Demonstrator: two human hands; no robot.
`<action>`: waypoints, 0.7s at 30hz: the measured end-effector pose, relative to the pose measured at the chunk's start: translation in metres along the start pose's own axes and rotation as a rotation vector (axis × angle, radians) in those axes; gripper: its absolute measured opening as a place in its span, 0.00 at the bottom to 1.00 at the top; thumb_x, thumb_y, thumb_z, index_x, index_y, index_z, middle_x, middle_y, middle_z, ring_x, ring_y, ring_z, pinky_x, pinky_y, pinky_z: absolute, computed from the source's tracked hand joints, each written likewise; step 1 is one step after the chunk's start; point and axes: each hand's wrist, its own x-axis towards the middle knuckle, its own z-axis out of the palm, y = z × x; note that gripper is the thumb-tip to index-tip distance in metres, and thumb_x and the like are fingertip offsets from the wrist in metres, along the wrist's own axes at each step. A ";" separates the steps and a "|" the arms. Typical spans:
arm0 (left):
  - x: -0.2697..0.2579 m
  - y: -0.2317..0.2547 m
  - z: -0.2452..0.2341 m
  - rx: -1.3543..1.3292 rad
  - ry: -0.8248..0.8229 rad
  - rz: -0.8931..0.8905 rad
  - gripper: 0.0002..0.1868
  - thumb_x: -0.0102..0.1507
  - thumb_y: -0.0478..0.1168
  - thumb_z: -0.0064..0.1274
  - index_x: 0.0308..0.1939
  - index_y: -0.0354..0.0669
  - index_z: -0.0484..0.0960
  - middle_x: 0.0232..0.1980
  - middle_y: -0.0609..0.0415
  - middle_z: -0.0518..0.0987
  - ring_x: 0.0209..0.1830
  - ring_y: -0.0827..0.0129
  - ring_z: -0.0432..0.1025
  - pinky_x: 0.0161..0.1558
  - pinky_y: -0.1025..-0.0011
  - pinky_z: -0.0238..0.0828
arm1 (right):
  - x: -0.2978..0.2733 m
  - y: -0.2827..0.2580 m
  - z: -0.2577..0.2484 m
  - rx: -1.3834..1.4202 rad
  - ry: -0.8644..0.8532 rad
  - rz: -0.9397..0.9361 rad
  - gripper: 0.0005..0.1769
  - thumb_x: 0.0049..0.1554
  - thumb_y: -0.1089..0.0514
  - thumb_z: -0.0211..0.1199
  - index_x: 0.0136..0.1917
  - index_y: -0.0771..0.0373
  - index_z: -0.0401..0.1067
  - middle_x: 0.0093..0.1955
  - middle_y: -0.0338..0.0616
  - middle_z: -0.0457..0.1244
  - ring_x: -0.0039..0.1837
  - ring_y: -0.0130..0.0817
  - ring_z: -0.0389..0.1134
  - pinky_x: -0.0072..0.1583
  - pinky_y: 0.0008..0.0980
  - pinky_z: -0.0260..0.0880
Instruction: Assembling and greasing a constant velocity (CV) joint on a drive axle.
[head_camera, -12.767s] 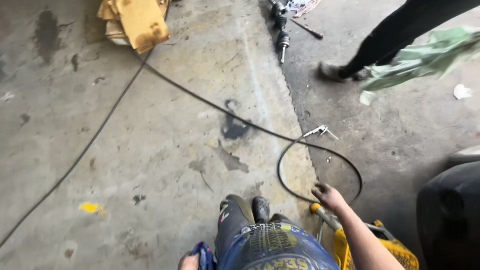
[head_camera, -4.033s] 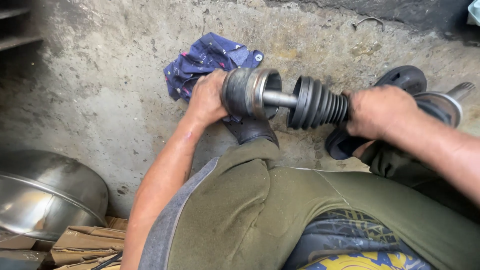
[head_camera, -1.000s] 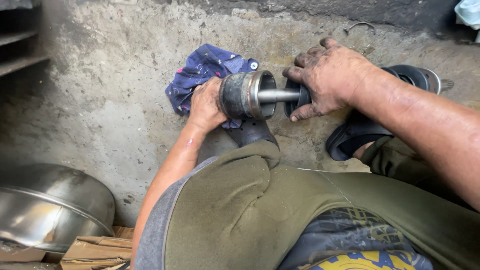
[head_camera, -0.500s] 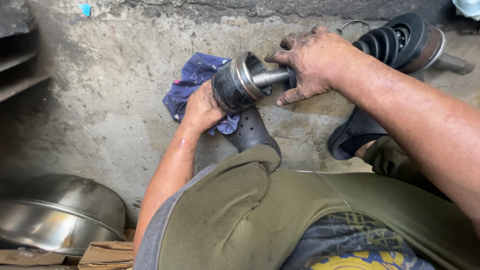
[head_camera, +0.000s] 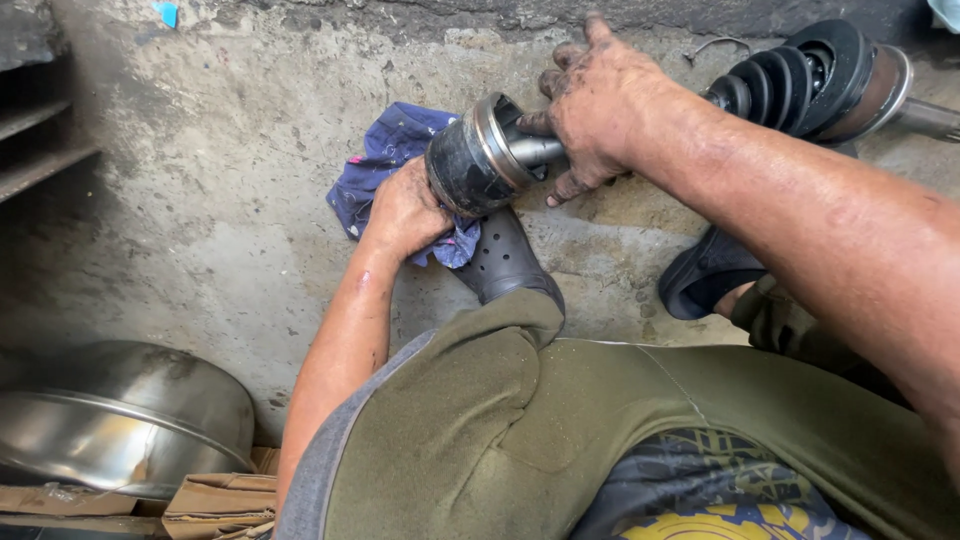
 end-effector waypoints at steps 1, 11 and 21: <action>0.000 0.000 0.000 -0.018 -0.003 0.022 0.27 0.49 0.44 0.66 0.52 0.46 0.82 0.52 0.45 0.84 0.54 0.48 0.78 0.54 0.59 0.73 | -0.001 0.001 0.000 -0.029 -0.007 0.002 0.48 0.47 0.14 0.61 0.73 0.37 0.68 0.71 0.41 0.63 0.81 0.46 0.52 0.78 0.60 0.40; 0.000 0.005 -0.003 -0.029 -0.019 -0.026 0.27 0.49 0.45 0.66 0.52 0.46 0.82 0.51 0.47 0.84 0.53 0.50 0.78 0.52 0.60 0.74 | -0.004 0.003 0.014 -0.019 0.124 -0.003 0.50 0.45 0.14 0.61 0.75 0.33 0.62 0.70 0.42 0.62 0.76 0.44 0.56 0.75 0.56 0.46; 0.003 0.000 0.000 0.047 0.003 -0.040 0.25 0.49 0.46 0.65 0.48 0.43 0.83 0.50 0.41 0.83 0.53 0.45 0.76 0.53 0.57 0.73 | 0.003 -0.003 0.010 -0.150 0.098 0.008 0.54 0.44 0.12 0.60 0.77 0.34 0.58 0.72 0.43 0.60 0.77 0.44 0.52 0.75 0.57 0.39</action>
